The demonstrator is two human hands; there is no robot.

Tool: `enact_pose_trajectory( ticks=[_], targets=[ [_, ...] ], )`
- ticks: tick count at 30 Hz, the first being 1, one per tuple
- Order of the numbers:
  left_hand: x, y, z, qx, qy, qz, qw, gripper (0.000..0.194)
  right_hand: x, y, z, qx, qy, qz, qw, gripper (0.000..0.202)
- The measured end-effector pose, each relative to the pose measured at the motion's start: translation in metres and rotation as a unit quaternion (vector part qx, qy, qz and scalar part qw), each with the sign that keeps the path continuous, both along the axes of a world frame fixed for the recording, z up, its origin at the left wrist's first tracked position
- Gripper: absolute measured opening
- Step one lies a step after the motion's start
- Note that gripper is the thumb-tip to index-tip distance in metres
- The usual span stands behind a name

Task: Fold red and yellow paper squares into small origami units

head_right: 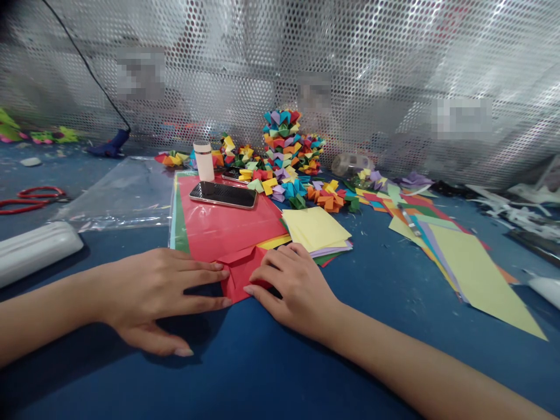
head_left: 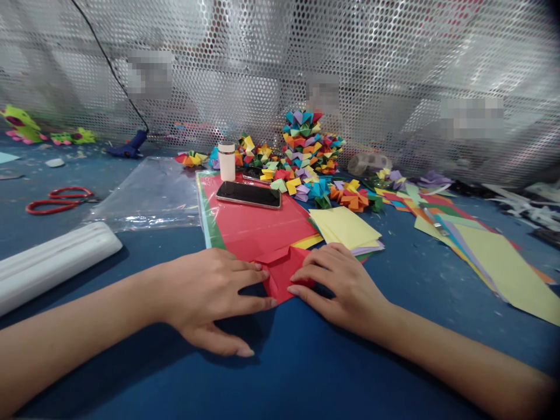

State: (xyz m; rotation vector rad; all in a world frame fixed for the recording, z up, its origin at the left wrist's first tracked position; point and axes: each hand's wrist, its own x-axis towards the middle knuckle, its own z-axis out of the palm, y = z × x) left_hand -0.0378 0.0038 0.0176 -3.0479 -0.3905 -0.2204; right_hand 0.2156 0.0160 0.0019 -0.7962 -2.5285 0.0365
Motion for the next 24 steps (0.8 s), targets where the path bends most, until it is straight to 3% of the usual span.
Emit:
enact_pose_trajectory(
  ticks=[10,18,24],
  targets=[
    [0.0,0.001,0.001,0.017,-0.01,-0.006,1.0,0.055,0.005,0.009,-0.003,-0.044,0.019,-0.03,0.998,0.007],
    [0.001,0.002,-0.001,0.029,-0.032,-0.015,0.999,0.054,0.013,0.021,-0.003,-0.089,0.068,-0.004,0.994,0.004],
    [0.004,-0.001,-0.006,0.116,-0.08,-0.036,0.989,0.044,0.015,0.023,0.002,-0.078,0.142,0.027,0.986,0.027]
  ],
)
